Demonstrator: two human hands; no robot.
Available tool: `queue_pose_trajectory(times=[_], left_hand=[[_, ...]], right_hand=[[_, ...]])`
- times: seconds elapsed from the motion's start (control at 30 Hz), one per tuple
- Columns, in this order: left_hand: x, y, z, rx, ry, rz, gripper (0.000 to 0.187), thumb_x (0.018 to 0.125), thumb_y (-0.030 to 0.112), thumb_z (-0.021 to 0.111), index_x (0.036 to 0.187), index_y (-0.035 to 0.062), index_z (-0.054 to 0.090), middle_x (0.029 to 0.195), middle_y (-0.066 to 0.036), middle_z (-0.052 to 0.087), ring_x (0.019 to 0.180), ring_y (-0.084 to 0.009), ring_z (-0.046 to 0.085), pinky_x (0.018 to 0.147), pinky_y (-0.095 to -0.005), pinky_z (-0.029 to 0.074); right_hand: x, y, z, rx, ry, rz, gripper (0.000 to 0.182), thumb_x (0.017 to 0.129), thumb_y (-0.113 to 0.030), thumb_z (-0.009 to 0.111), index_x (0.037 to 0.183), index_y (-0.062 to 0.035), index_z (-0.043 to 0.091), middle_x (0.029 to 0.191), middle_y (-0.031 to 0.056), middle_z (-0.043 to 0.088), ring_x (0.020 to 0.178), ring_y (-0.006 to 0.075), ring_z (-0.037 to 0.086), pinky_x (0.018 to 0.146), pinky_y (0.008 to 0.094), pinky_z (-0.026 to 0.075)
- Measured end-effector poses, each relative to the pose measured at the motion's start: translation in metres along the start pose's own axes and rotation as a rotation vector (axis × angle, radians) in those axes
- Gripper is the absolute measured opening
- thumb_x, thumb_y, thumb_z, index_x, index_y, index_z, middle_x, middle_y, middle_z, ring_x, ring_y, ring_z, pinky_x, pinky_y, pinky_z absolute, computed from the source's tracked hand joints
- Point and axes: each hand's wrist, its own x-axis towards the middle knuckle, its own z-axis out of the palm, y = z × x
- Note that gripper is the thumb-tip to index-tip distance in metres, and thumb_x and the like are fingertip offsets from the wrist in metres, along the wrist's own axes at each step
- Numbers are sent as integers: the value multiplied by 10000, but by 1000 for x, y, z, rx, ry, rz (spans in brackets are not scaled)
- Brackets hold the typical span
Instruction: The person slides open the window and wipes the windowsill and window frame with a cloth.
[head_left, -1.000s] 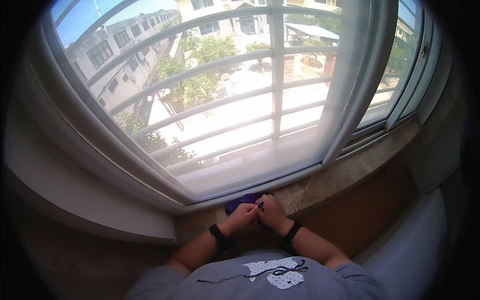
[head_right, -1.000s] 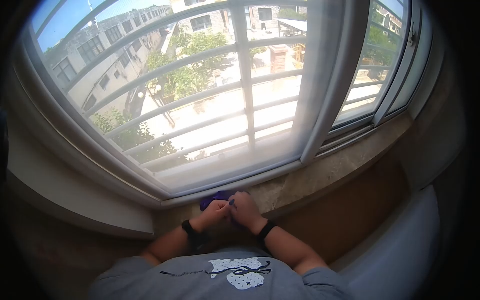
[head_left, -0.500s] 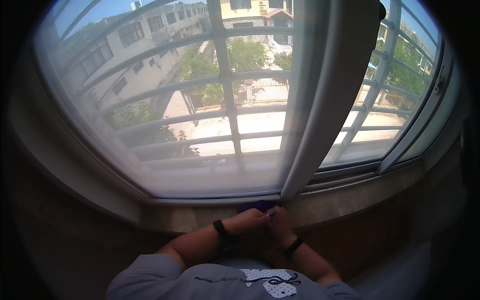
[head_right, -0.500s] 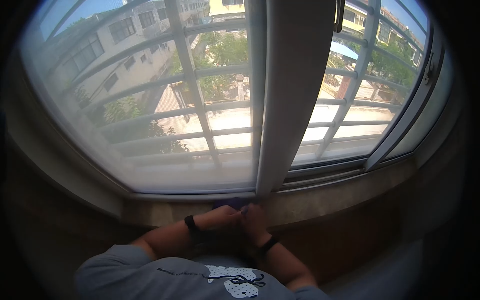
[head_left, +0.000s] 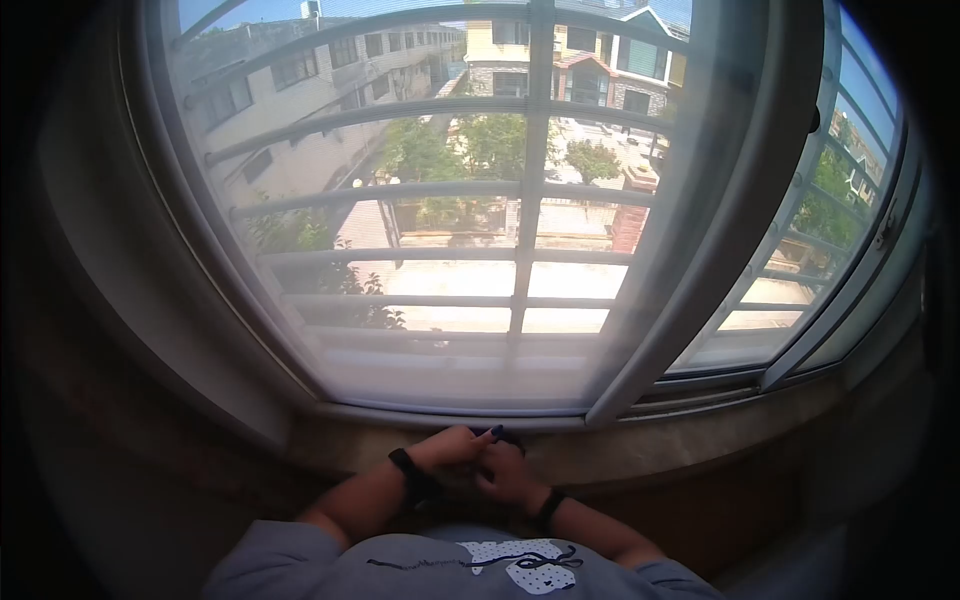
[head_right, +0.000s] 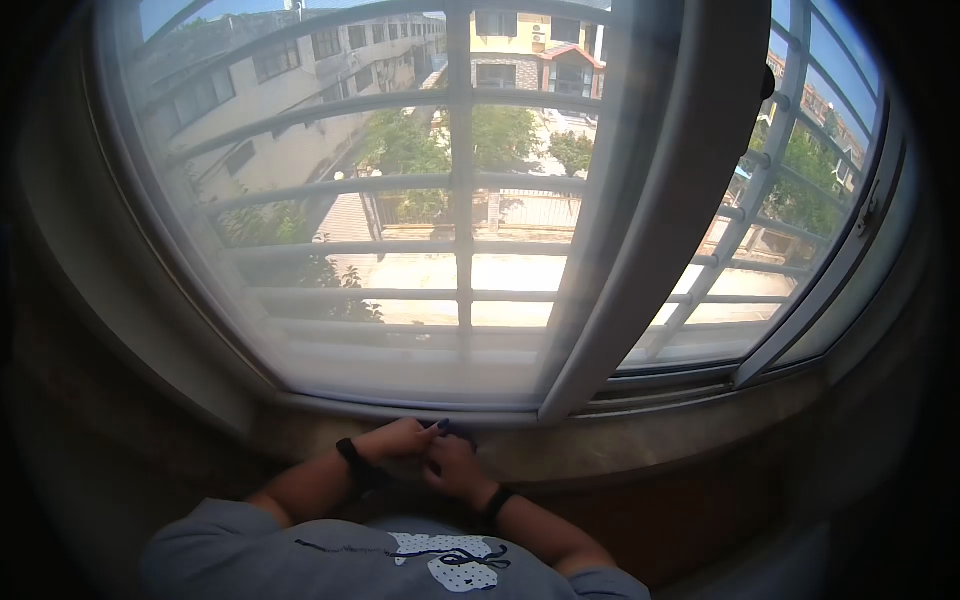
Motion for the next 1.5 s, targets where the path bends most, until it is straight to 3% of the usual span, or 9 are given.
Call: queue_pose_trajectory(times=[0.17, 0.47, 0.73, 0.83, 1.03, 1.23, 1.4, 1.43, 1.5], left_hand=[[-41, -51, -43, -194, 48, -205, 723, 899, 651, 381, 581, 34, 581, 539, -75, 556, 421, -154, 491, 437, -311, 406], [-75, -222, -99, -254, 189, 45, 780, 866, 721, 325, 674, 33, 637, 559, -70, 584, 459, -173, 540, 463, -308, 444], [-87, -186, -94, -369, -37, 6, 724, 862, 694, 393, 631, 37, 592, 574, -71, 591, 522, -186, 616, 465, -307, 489], [-71, -172, -68, -509, -9, 4, 674, 871, 649, 442, 658, 26, 588, 616, -74, 593, 573, -205, 647, 490, -319, 517], [-36, -117, -12, -581, -109, 89, 613, 908, 588, 435, 793, 9, 600, 716, -89, 611, 630, -242, 669, 525, -350, 541], [20, -20, 55, -418, -30, 45, 619, 953, 529, 391, 752, -5, 630, 629, -83, 602, 566, -222, 641, 486, -336, 509], [81, 58, 129, -301, 1, 88, 546, 970, 430, 424, 727, -9, 639, 625, -92, 617, 523, -212, 610, 466, -341, 471], [84, 82, 141, -242, 10, 105, 535, 968, 421, 431, 715, -4, 637, 619, -86, 612, 523, -208, 609, 470, -339, 469], [127, 92, 165, 153, -13, 510, 517, 963, 409, 441, 705, 4, 633, 611, -75, 601, 511, -192, 592, 459, -335, 454]], right_hand=[[48, -18, 53, 116, -139, -117, 174, 722, -165, 610, 874, -82, 626, 939, 143, 616, 866, 350, 579, 740, 432, 466], [125, -57, 153, 250, -296, -158, 213, 856, -267, 531, 929, -89, 623, 913, 128, 620, 841, 343, 576, 748, 433, 457], [105, -39, 153, 681, -153, 321, 344, 958, -320, 437, 908, -24, 605, 840, 140, 623, 779, 289, 595, 729, 380, 463], [97, -60, 101, 267, 39, 226, 346, 969, -313, 433, 901, -21, 607, 838, 116, 623, 805, 236, 593, 733, 359, 461], [40, -56, 53, 419, 73, 553, 367, 973, -320, 426, 819, -38, 604, 766, 137, 624, 730, 284, 597, 696, 361, 460], [-20, -5, -20, 442, 79, 596, 405, 984, -339, 381, 805, -51, 602, 762, 139, 630, 733, 287, 613, 694, 369, 463], [-91, 39, -99, 105, 261, 539, 419, 977, -351, 378, 809, -49, 615, 753, 169, 625, 717, 326, 616, 647, 396, 467], [-102, 43, -118, 14, 324, 528, 425, 974, -359, 387, 802, -45, 617, 746, 179, 621, 701, 334, 614, 627, 402, 467], [-127, 49, -154, 121, 404, 628, 449, 959, -385, 405, 764, -40, 617, 715, 194, 611, 692, 356, 616, 601, 422, 460]])
